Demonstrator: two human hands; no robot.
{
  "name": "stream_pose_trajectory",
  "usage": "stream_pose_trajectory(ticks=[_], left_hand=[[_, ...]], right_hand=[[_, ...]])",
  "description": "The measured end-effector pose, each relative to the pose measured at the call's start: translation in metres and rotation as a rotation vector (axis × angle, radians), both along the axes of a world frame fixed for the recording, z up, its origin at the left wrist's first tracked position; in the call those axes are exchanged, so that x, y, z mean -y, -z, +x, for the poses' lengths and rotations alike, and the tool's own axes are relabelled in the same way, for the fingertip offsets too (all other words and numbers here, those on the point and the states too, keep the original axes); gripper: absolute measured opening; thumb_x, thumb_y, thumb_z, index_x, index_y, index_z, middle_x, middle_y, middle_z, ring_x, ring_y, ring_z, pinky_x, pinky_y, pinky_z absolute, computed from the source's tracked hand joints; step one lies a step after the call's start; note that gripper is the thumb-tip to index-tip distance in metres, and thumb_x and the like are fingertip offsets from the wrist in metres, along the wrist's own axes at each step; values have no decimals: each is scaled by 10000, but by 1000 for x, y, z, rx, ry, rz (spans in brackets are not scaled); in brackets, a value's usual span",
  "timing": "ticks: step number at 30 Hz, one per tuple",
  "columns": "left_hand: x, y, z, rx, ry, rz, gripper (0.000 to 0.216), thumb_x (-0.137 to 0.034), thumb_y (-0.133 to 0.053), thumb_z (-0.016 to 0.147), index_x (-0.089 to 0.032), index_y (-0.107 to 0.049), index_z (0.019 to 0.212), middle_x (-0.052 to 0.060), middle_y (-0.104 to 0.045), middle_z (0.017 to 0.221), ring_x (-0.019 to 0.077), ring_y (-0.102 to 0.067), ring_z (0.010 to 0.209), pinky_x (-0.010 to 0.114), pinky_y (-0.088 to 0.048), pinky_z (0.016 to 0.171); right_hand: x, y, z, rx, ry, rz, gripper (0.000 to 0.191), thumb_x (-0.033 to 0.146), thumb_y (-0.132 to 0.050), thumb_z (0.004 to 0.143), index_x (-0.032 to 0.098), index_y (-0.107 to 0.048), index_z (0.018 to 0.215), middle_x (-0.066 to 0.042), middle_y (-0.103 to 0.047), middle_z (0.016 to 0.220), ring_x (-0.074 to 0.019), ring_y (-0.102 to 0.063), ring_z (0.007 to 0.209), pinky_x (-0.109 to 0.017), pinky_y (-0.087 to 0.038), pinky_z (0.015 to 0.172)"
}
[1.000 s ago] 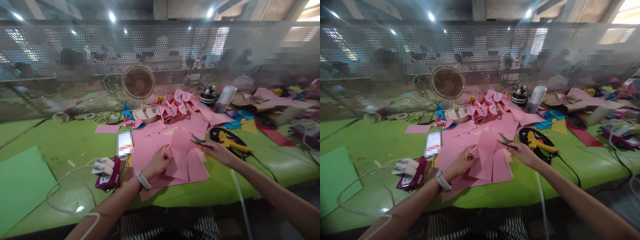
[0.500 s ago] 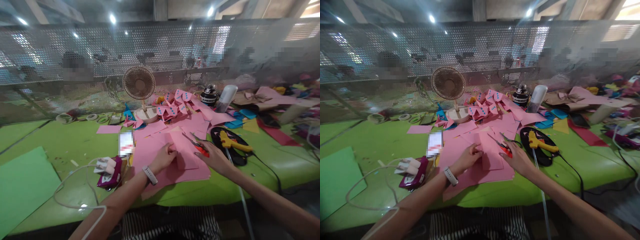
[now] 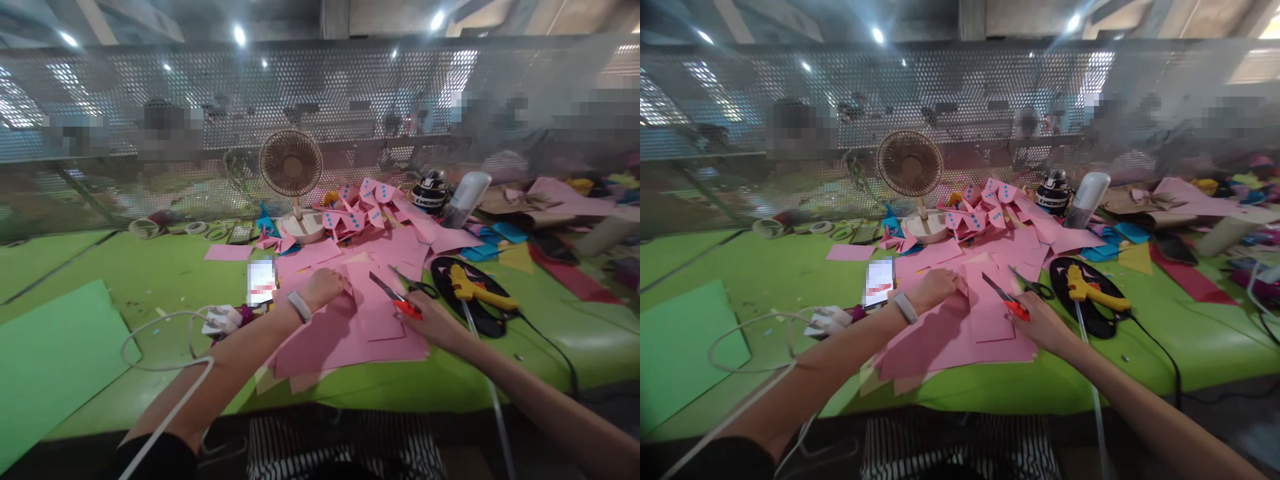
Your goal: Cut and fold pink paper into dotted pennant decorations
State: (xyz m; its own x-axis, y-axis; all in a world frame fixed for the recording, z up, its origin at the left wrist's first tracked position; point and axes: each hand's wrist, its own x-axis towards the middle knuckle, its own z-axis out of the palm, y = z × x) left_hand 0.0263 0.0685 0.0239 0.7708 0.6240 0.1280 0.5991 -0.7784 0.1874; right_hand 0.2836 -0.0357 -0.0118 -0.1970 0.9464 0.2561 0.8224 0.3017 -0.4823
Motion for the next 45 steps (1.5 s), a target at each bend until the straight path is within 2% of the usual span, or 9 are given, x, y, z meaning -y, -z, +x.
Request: stream_pose_trajectory(ticks=[3, 7, 13, 19, 26, 29, 32, 37, 45], left_hand=[[-2, 2, 0, -45, -22, -6, 225, -6, -476, 799, -103, -637, 923, 191, -651, 963, 285, -608, 924, 370, -430, 753], [6, -6, -1, -92, -65, 19, 225, -21, -456, 823, -79, -627, 957, 208, -647, 952, 288, -606, 906, 380, -435, 726], [52, -29, -10, -197, -200, 126, 265, 25, -384, 826, -29, -641, 870, 226, -648, 837, 300, -613, 793, 411, -413, 693], [84, -25, -27, -510, -312, 293, 81, -116, -579, 815, -96, -653, 789, 113, -665, 706, 224, -627, 641, 304, -441, 575], [84, -44, -22, -351, -215, 172, 195, -251, -526, 837, -114, -659, 798, 124, -674, 773, 251, -639, 731, 355, -472, 658], [78, -34, -10, -114, -109, 173, 439, -478, -429, 882, -154, -581, 1137, 131, -596, 1173, 280, -541, 1085, 414, -420, 890], [70, -13, -3, -23, 70, 98, 692, -646, -384, 840, -263, -278, 1407, 49, -308, 1471, 271, -252, 1344, 456, -204, 1083], [62, 12, -7, -12, 83, -14, 772, -690, -355, 823, -310, -110, 1449, 35, -122, 1528, 305, -63, 1390, 522, -64, 1100], [61, 17, -8, 8, 36, -23, 710, -658, -315, 858, -292, -159, 1446, 47, -138, 1524, 291, -80, 1392, 529, -45, 1103]], right_hand=[[1, -2, -1, 14, 10, 10, 225, 383, -519, 809, 178, -604, 843, -74, -605, 858, -211, -596, 807, -323, -472, 737], [2, -8, -2, 13, 32, -28, 240, 397, -514, 805, 179, -611, 825, -68, -608, 828, -201, -596, 757, -306, -471, 691], [-5, -16, -2, -24, -23, -83, 299, 431, -494, 824, 170, -625, 891, -76, -629, 861, -203, -597, 776, -290, -461, 674], [-9, -28, 6, -125, -40, -282, 347, 456, -509, 809, 154, -624, 936, -42, -657, 765, -182, -612, 668, -262, -458, 592], [14, -36, 32, -43, 39, -261, 559, 493, -520, 801, 159, -535, 1249, -123, -604, 1184, -270, -601, 1014, -377, -488, 851], [30, -37, 37, 80, -33, -216, 554, 464, -565, 790, 191, -524, 1269, -125, -583, 1212, -277, -554, 1098, -418, -432, 947], [46, -36, 41, 151, -64, -207, 438, 385, -501, 847, 226, -539, 1254, -109, -608, 1152, -249, -590, 1032, -411, -468, 904], [69, -32, 53, 227, -49, -212, 416, 269, -473, 849, 287, -527, 1261, -64, -634, 1063, -208, -619, 948, -357, -510, 832], [72, -34, 33, 189, -105, -214, 423, 252, -468, 862, 277, -516, 1281, -62, -649, 1082, -200, -613, 972, -332, -497, 854]])
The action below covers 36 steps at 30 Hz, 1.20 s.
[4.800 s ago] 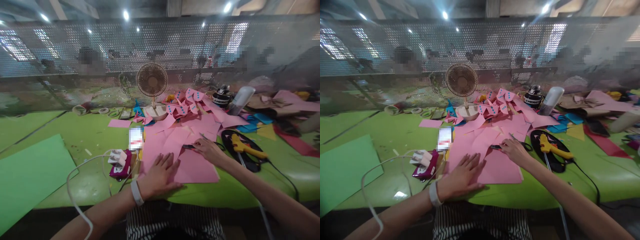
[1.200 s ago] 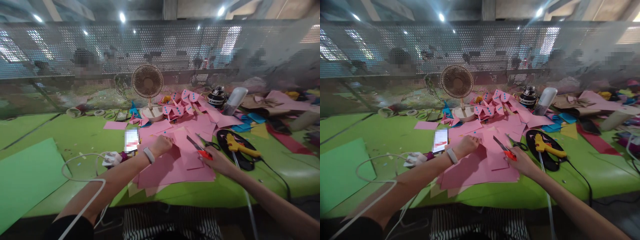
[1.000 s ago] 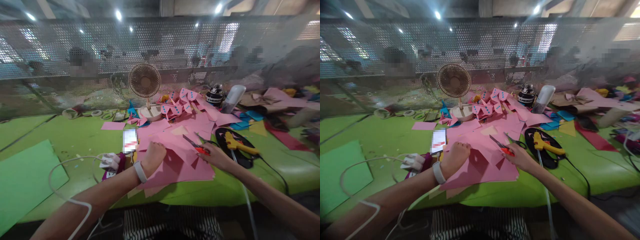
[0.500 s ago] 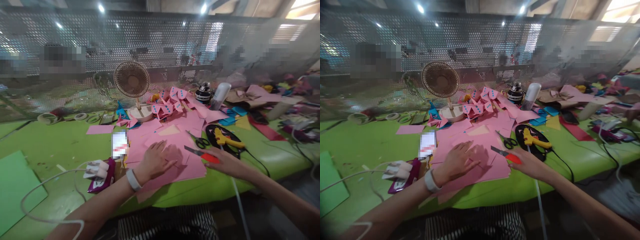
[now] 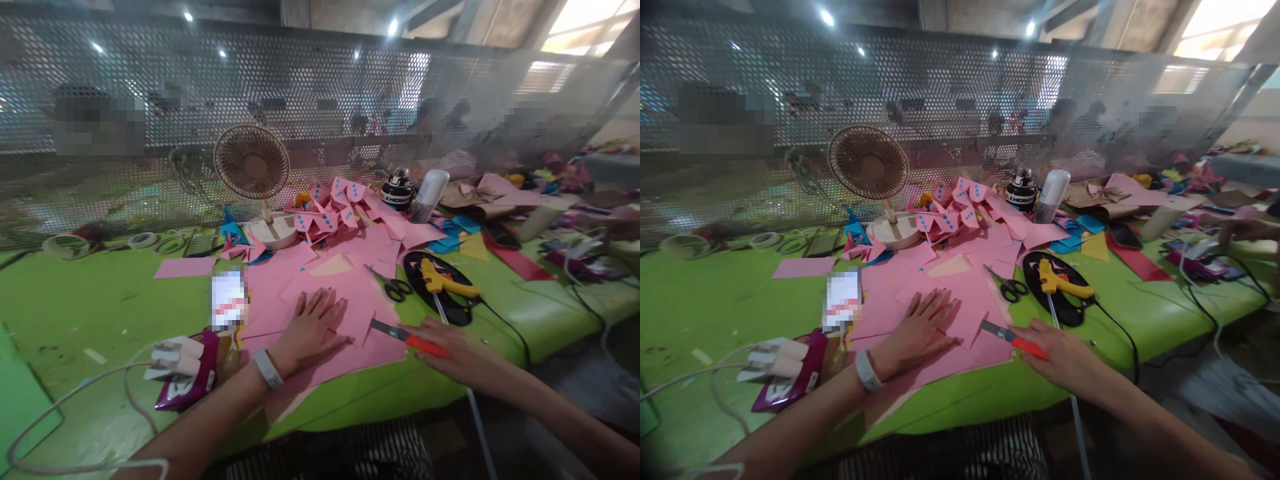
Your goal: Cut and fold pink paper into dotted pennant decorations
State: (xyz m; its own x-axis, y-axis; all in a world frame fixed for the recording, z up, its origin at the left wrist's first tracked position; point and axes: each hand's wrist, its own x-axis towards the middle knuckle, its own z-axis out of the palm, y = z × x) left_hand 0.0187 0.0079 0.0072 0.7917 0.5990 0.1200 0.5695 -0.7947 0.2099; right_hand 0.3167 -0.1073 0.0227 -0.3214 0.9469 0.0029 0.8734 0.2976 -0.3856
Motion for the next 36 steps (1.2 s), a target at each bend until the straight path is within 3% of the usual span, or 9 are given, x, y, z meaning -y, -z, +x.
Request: stream_pose_trajectory(ticks=[7, 11, 13, 18, 22, 27, 36], left_hand=[[2, -7, 0, 25, 63, 29, 837, -710, -431, 772, -272, -190, 1443, 69, -179, 1513, 316, -128, 1381, 558, -42, 1097], [0, -9, 5, 83, 135, 82, 491, -363, -375, 942, -294, -264, 1415, 19, -325, 1464, 213, -238, 1362, 492, -69, 1122], [-2, -5, 5, 103, 160, 76, 464, -232, -378, 935, -289, -315, 1391, 10, -362, 1445, 185, -272, 1350, 469, -108, 1124], [-6, 4, 2, 176, 109, 23, 511, -94, -419, 862, -283, -399, 1337, 0, -417, 1411, 154, -317, 1327, 447, -149, 1121], [-5, 2, 4, 220, 68, -35, 467, -106, -404, 871, -269, -440, 1306, 15, -471, 1370, 160, -361, 1303, 455, -142, 1122], [-5, -1, 6, 275, 6, -80, 321, -257, -370, 943, -239, -503, 1234, 32, -542, 1301, 177, -431, 1255, 463, -130, 1125], [-9, 2, 7, 253, -91, -97, 341, -283, -280, 965, -247, -447, 1260, 36, -584, 1240, 181, -557, 1083, 437, -271, 1073]], right_hand=[[-5, -6, -13, 5, 0, -31, 427, 308, -487, 867, 244, -517, 1288, -74, -609, 1205, -231, -560, 1096, -378, -470, 913], [-7, -4, -14, -11, -20, -10, 428, 315, -508, 855, 234, -532, 1274, -73, -614, 1206, -233, -559, 1109, -383, -466, 928], [-7, -3, -15, -1, -26, -7, 421, 314, -506, 857, 228, -538, 1267, -73, -614, 1208, -235, -554, 1119, -389, -461, 940], [-7, 1, -16, 4, -21, 67, 403, 320, -507, 862, 250, -544, 1257, -51, -601, 1233, -242, -531, 1156, -404, -462, 951], [-7, 1, -21, 10, -28, 98, 383, 310, -489, 874, 260, -550, 1249, -42, -606, 1227, -236, -545, 1140, -397, -484, 930], [-10, -3, -27, 29, -42, 113, 374, 315, -475, 886, 229, -557, 1240, -61, -612, 1216, -237, -551, 1130, -405, -477, 937], [-14, -3, -29, 43, -22, 175, 364, 307, -454, 897, 213, -555, 1234, -76, -639, 1154, -219, -588, 1056, -364, -506, 882]])
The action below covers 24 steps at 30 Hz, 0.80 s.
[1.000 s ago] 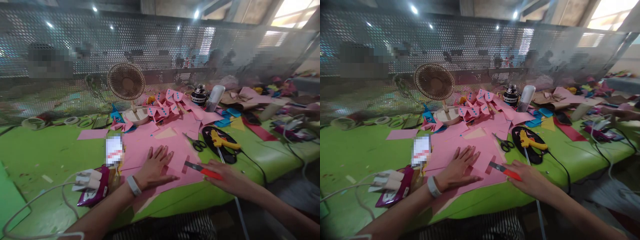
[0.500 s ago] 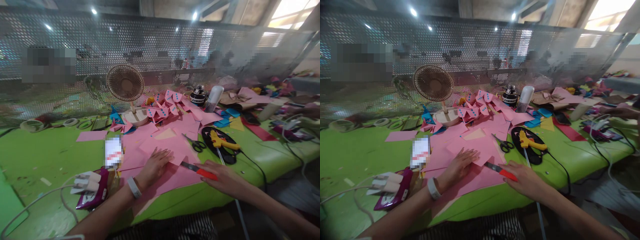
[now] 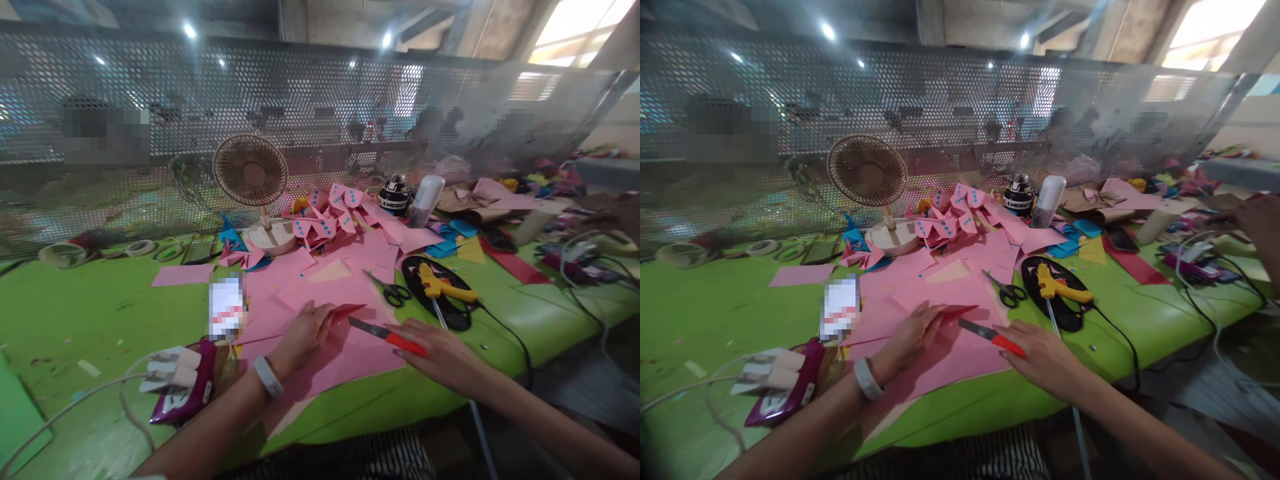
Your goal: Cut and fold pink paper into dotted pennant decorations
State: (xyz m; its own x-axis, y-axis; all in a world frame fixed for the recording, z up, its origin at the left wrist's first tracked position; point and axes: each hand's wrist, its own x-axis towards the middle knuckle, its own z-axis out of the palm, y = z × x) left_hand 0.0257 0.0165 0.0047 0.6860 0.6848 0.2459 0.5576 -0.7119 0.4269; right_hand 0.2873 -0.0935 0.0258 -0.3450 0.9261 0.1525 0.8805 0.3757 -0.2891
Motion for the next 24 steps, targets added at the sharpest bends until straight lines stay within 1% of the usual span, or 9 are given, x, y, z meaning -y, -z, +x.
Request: stream_pose_trajectory(ticks=[4, 7, 9, 13, 15, 18, 20, 22, 24], left_hand=[[2, -5, 0, 12, 60, -20, 307, -236, -307, 961, -264, -482, 1211, 7, -581, 1240, 166, -548, 1093, 447, -244, 1085], [3, -5, -1, 5, 65, -13, 293, -228, -342, 950, -251, -494, 1200, 20, -567, 1259, 174, -523, 1137, 462, -239, 1086], [3, -4, -1, -26, 74, 23, 316, -201, -368, 932, -241, -482, 1224, 35, -542, 1294, 182, -479, 1196, 471, -207, 1100], [2, 2, -3, -97, 99, 98, 431, -81, -360, 875, -209, -451, 1276, 57, -491, 1350, 176, -398, 1276, 462, -150, 1123], [1, 5, -4, -106, 102, 94, 425, -102, -377, 875, -199, -448, 1283, 70, -497, 1343, 184, -403, 1274, 472, -160, 1117], [-2, 8, -5, -121, 116, 70, 412, -144, -408, 884, -240, -462, 1281, 51, -506, 1338, 207, -397, 1281, 522, -168, 1096], [-3, 9, -6, -149, 120, 60, 441, -95, -381, 880, -281, -483, 1267, 27, -485, 1358, 212, -371, 1299, 547, -174, 1081], [-4, 9, -6, -174, 113, 56, 472, -65, -373, 869, -290, -487, 1268, 28, -448, 1387, 219, -343, 1316, 560, -172, 1076], [-4, 7, -5, -190, 108, 47, 476, -69, -387, 861, -278, -480, 1279, 40, -424, 1403, 226, -325, 1325, 564, -161, 1079]], right_hand=[[-4, 5, -1, 31, 30, 30, 358, 285, -455, 892, 223, -555, 1231, -82, -639, 1138, -217, -590, 1036, -372, -502, 880], [-6, 8, -1, 32, 28, 67, 353, 266, -445, 890, 241, -558, 1224, -75, -645, 1107, -208, -602, 997, -363, -506, 863], [-6, 8, 0, 25, 32, 77, 354, 260, -441, 889, 249, -551, 1226, -71, -643, 1079, -199, -608, 961, -352, -510, 846], [-9, 8, 1, 52, 62, 54, 327, 264, -451, 886, 246, -573, 1189, -73, -620, 1049, -201, -600, 939, -348, -515, 829], [-11, 9, 1, 61, 80, 64, 318, 266, -456, 884, 242, -585, 1175, -73, -613, 1038, -204, -597, 936, -344, -517, 823], [-14, 11, 1, 48, 93, 91, 308, 274, -458, 887, 246, -590, 1164, -65, -612, 1010, -195, -596, 912, -328, -521, 808], [-16, 13, 1, 43, 96, 98, 302, 281, -457, 890, 243, -594, 1156, -62, -611, 996, -192, -596, 899, -321, -523, 794], [-17, 15, 2, 53, 107, 101, 307, 285, -449, 895, 239, -590, 1164, -63, -611, 985, -194, -598, 893, -317, -526, 776], [-18, 17, 3, 70, 127, 115, 315, 281, -435, 900, 240, -584, 1174, -65, -613, 976, -197, -602, 878, -320, -530, 746]])
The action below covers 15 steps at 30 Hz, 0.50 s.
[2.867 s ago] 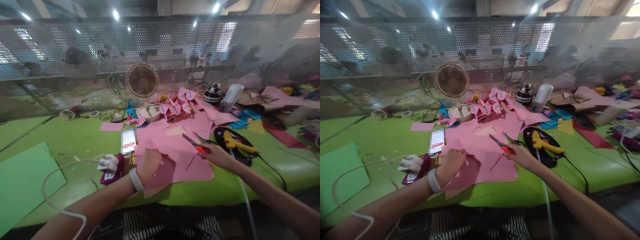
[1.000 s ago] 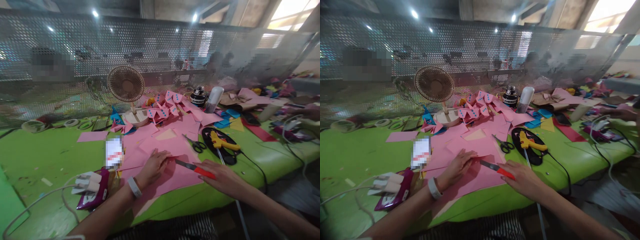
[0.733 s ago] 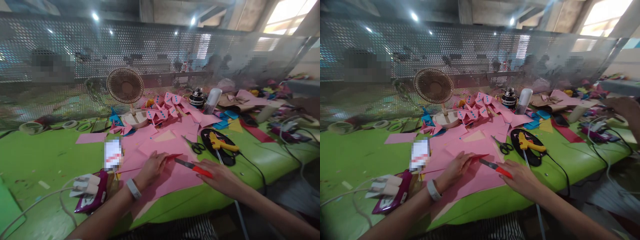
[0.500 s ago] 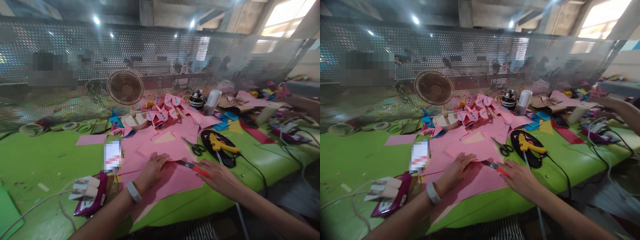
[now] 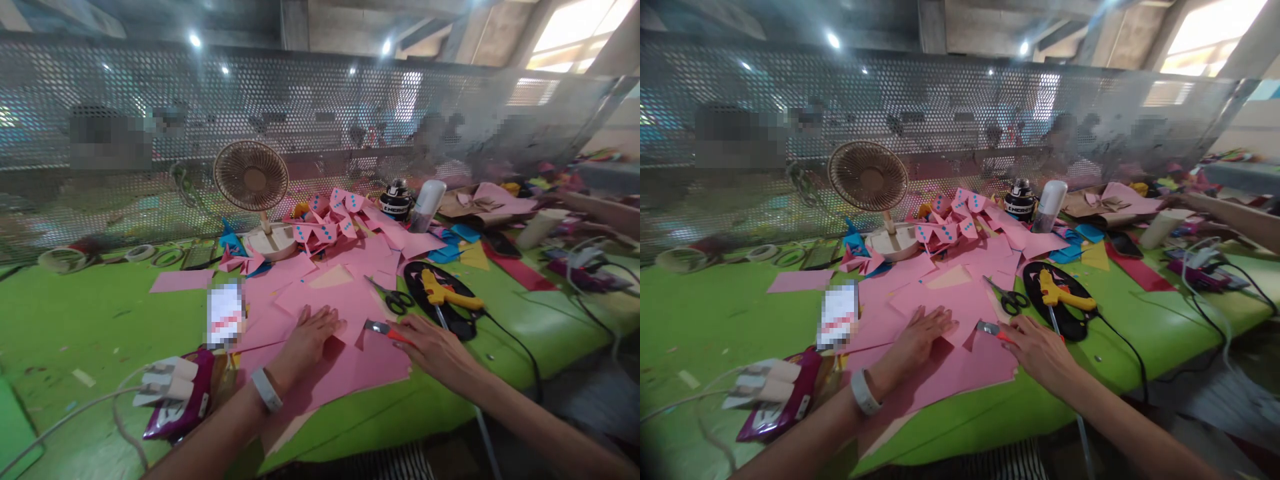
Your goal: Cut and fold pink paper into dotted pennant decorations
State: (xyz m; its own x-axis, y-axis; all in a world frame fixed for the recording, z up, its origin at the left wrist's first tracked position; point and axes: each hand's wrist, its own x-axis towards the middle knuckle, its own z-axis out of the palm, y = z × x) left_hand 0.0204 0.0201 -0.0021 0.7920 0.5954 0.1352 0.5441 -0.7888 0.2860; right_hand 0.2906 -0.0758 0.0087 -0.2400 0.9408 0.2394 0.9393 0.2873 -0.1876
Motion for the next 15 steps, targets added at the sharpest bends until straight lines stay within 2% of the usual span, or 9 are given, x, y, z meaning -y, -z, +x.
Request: stream_pose_trajectory(ticks=[3, 10, 15], left_hand=[[0, -3, 0, -24, 9, -12, 498, -66, -377, 853, -265, -458, 1302, 44, -413, 1410, 219, -315, 1331, 554, -150, 1089], [-1, -3, -1, -75, 13, -12, 625, 21, -316, 782, -259, -432, 1328, 33, -385, 1424, 202, -288, 1343, 549, -156, 1090], [-1, -4, 1, -76, 0, -27, 608, -1, -335, 776, -251, -441, 1320, 30, -394, 1418, 207, -301, 1337, 554, -156, 1086]], right_hand=[[-2, 4, 2, 8, 18, 32, 317, 258, -417, 901, 245, -588, 1168, -66, -615, 961, -200, -606, 854, -328, -530, 723], [-10, 15, 3, 19, -19, 77, 336, 310, -412, 914, 273, -552, 1217, -65, -611, 995, -191, -607, 861, -336, -518, 780], [-12, 13, 4, 40, -24, 58, 338, 272, -387, 923, 219, -551, 1214, -86, -599, 992, -200, -601, 867, -355, -519, 782]])
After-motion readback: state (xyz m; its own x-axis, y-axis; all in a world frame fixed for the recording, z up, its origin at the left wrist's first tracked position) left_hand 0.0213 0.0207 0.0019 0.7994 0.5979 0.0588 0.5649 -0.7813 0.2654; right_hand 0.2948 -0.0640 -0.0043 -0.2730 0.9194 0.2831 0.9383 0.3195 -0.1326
